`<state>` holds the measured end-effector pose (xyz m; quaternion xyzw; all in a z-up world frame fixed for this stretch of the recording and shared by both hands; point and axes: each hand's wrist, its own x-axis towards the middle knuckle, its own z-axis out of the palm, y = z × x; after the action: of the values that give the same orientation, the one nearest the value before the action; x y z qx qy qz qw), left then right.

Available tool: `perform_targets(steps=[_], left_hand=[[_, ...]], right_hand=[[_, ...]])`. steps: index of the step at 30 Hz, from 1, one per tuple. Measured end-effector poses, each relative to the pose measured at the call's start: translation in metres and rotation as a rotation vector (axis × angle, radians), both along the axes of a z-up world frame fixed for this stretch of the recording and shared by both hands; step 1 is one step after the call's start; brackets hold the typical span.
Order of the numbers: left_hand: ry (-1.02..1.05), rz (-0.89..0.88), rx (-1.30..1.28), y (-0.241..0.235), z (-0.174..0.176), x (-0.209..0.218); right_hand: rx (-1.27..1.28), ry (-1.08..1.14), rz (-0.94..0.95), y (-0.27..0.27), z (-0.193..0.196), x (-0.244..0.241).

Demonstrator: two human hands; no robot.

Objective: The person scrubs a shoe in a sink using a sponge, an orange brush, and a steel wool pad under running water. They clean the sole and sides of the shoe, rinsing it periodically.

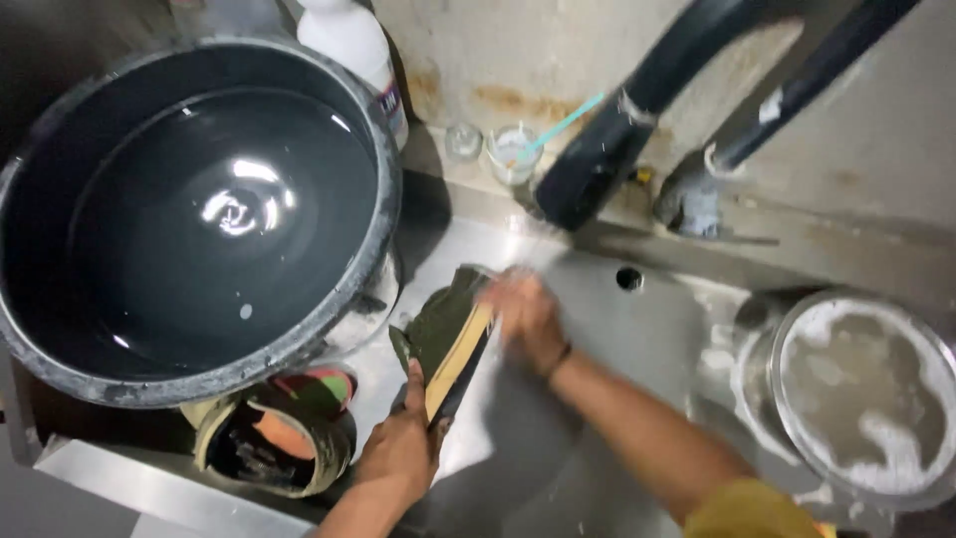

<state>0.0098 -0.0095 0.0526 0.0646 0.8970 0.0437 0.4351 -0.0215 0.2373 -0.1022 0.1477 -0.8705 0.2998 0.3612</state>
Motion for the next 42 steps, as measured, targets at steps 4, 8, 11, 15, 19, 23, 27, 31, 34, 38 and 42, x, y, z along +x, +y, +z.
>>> perform_targets(steps=[4, 8, 11, 15, 19, 23, 27, 31, 34, 38, 42], left_hand=[[-0.074, -0.015, 0.009, 0.000, 0.006, 0.004], [-0.036, -0.025, 0.039, -0.004, -0.008, 0.004], [-0.055, -0.005, 0.044, -0.004, -0.001, 0.000], [-0.054, -0.031, 0.017, 0.003, 0.006, -0.002], [-0.078, -0.022, 0.028, -0.001, 0.001, -0.001], [-0.027, -0.026, 0.066, -0.004, -0.002, 0.005], [-0.054, -0.037, 0.032, 0.000, 0.010, 0.002], [-0.021, -0.022, 0.110, -0.004, 0.007, 0.005], [-0.024, -0.023, 0.121, 0.003, 0.015, -0.003], [-0.027, -0.005, 0.102, 0.001, 0.015, 0.002], [-0.022, -0.036, 0.075, 0.000, 0.007, 0.005]], right_hand=[[0.070, -0.010, -0.032, 0.001, -0.003, 0.005], [-0.400, -0.336, -0.198, -0.038, 0.062, 0.021], [-0.190, -0.209, 0.267, -0.010, -0.046, 0.026], [-0.116, 0.014, -0.033, -0.016, 0.039, 0.012], [-0.221, -0.076, 0.182, -0.020, 0.048, 0.021], [-0.503, -0.580, -0.180, -0.048, 0.058, 0.044], [-0.121, 0.028, 0.361, -0.025, 0.036, 0.026], [-0.092, -0.018, 0.073, -0.045, 0.042, 0.042], [-0.433, -0.047, 0.348, -0.026, 0.038, 0.023], [-0.208, -0.133, 0.133, -0.052, 0.011, 0.057], [-0.157, -0.032, 0.282, -0.056, 0.065, 0.054]])
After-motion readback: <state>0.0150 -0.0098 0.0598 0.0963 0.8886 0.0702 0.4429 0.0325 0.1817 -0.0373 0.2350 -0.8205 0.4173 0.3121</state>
